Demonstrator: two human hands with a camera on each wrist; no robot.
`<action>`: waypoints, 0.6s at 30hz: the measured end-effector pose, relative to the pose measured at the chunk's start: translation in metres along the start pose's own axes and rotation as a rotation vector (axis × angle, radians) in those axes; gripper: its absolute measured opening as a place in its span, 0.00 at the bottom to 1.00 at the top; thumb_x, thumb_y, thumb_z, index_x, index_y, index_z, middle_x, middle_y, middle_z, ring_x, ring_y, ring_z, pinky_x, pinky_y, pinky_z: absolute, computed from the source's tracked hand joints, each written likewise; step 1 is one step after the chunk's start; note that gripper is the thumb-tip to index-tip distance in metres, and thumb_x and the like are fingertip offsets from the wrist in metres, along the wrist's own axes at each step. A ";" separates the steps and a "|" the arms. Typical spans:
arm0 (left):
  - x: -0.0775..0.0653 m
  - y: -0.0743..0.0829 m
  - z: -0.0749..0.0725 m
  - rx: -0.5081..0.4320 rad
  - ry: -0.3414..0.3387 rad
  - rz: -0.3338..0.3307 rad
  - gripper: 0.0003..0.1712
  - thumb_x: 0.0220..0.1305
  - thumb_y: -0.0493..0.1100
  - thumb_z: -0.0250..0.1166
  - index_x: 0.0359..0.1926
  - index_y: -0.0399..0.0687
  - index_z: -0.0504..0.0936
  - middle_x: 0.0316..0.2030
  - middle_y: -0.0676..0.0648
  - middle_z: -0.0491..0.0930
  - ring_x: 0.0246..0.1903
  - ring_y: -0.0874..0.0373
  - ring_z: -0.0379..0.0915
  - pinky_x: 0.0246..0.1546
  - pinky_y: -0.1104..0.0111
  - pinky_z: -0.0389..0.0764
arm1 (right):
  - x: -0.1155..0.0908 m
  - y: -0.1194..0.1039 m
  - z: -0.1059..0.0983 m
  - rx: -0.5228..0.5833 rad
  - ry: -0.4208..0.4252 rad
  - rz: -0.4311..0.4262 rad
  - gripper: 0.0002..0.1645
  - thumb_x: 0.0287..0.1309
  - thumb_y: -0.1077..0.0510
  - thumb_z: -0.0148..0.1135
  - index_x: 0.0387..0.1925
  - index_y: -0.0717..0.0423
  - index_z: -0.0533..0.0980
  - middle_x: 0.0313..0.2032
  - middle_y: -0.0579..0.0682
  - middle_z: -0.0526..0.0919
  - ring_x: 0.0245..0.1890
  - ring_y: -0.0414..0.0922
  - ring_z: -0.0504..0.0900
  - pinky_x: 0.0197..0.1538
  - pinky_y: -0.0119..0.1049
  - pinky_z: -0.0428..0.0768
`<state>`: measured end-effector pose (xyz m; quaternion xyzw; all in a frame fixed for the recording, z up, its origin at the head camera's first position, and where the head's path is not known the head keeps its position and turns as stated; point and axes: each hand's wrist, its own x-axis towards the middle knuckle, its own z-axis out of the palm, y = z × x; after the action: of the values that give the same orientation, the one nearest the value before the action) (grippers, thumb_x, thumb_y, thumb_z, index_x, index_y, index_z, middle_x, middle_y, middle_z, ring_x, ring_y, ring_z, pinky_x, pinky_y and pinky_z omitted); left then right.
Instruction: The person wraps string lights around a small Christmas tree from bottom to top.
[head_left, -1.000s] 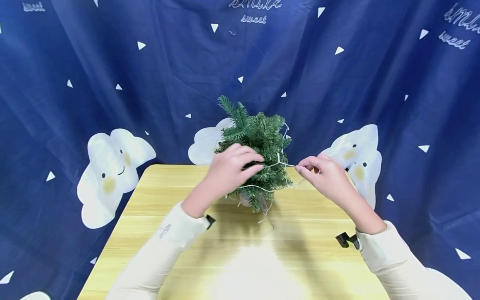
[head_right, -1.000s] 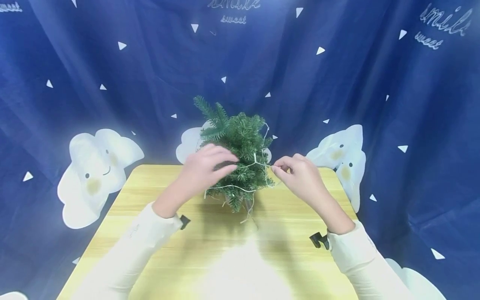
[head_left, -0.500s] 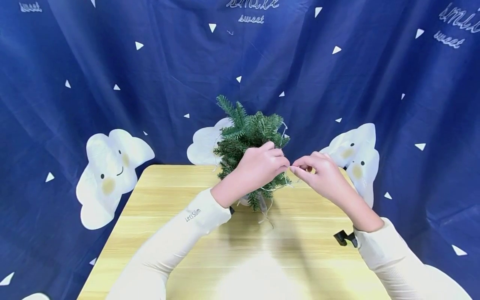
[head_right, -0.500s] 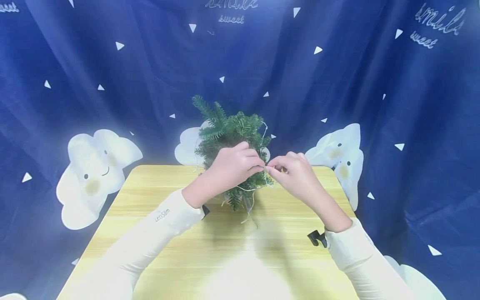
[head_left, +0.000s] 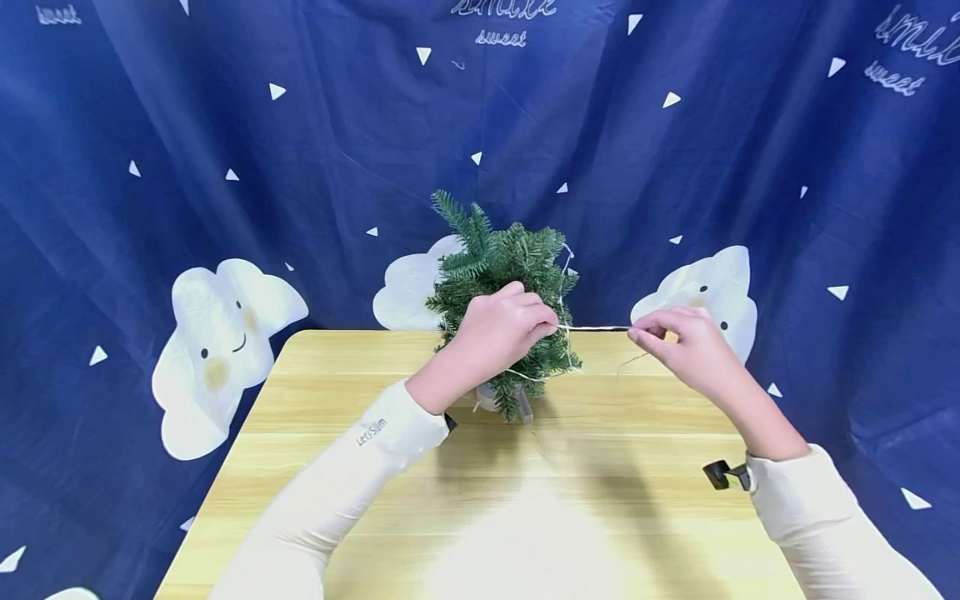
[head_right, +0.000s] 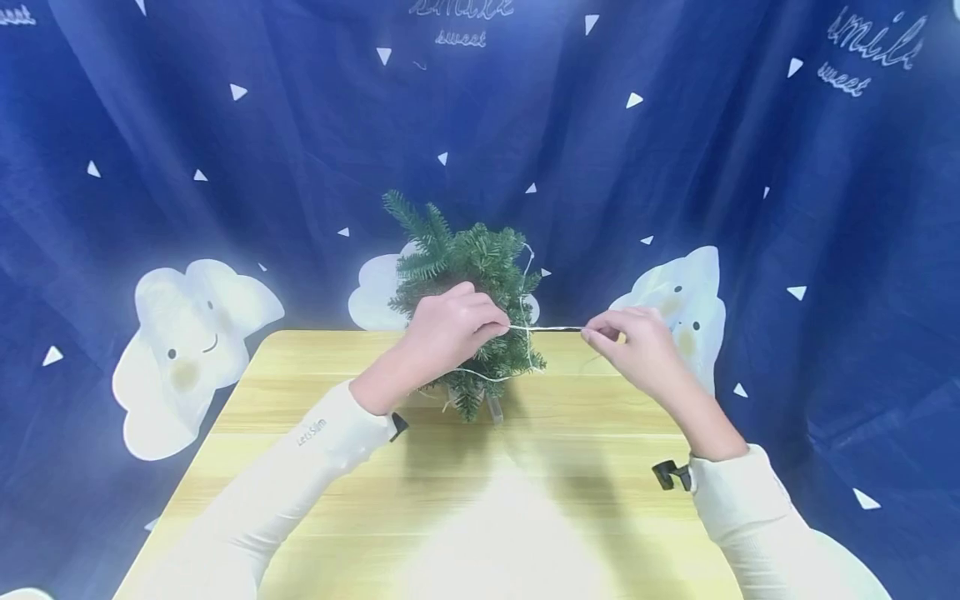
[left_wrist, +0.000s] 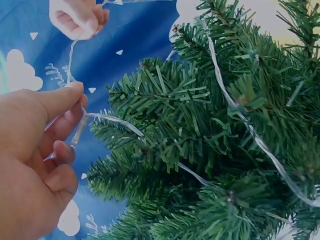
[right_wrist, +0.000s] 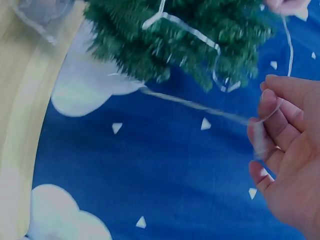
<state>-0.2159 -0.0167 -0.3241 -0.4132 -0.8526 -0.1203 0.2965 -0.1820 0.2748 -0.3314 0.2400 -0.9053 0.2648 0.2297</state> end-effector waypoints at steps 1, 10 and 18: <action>0.000 -0.001 0.000 -0.006 -0.003 -0.007 0.07 0.70 0.51 0.65 0.41 0.64 0.89 0.39 0.64 0.87 0.32 0.63 0.69 0.18 0.75 0.66 | -0.002 0.004 -0.002 0.007 0.000 0.019 0.07 0.58 0.66 0.70 0.28 0.52 0.84 0.22 0.41 0.78 0.26 0.34 0.70 0.33 0.28 0.67; -0.005 -0.005 0.002 -0.039 -0.035 -0.072 0.08 0.71 0.52 0.64 0.43 0.65 0.90 0.41 0.64 0.87 0.33 0.64 0.69 0.19 0.75 0.67 | -0.016 0.025 -0.014 0.030 -0.030 0.197 0.05 0.63 0.57 0.68 0.32 0.52 0.86 0.31 0.48 0.86 0.33 0.32 0.71 0.36 0.25 0.69; -0.009 -0.011 -0.001 -0.019 -0.020 -0.095 0.07 0.70 0.53 0.65 0.41 0.66 0.90 0.39 0.65 0.86 0.31 0.63 0.65 0.17 0.73 0.65 | -0.026 0.037 -0.033 0.038 -0.053 0.364 0.12 0.66 0.50 0.66 0.39 0.54 0.86 0.32 0.38 0.85 0.39 0.32 0.72 0.42 0.27 0.68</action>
<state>-0.2196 -0.0293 -0.3285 -0.3763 -0.8729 -0.1383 0.2779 -0.1732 0.3296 -0.3343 0.0832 -0.9343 0.3125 0.1497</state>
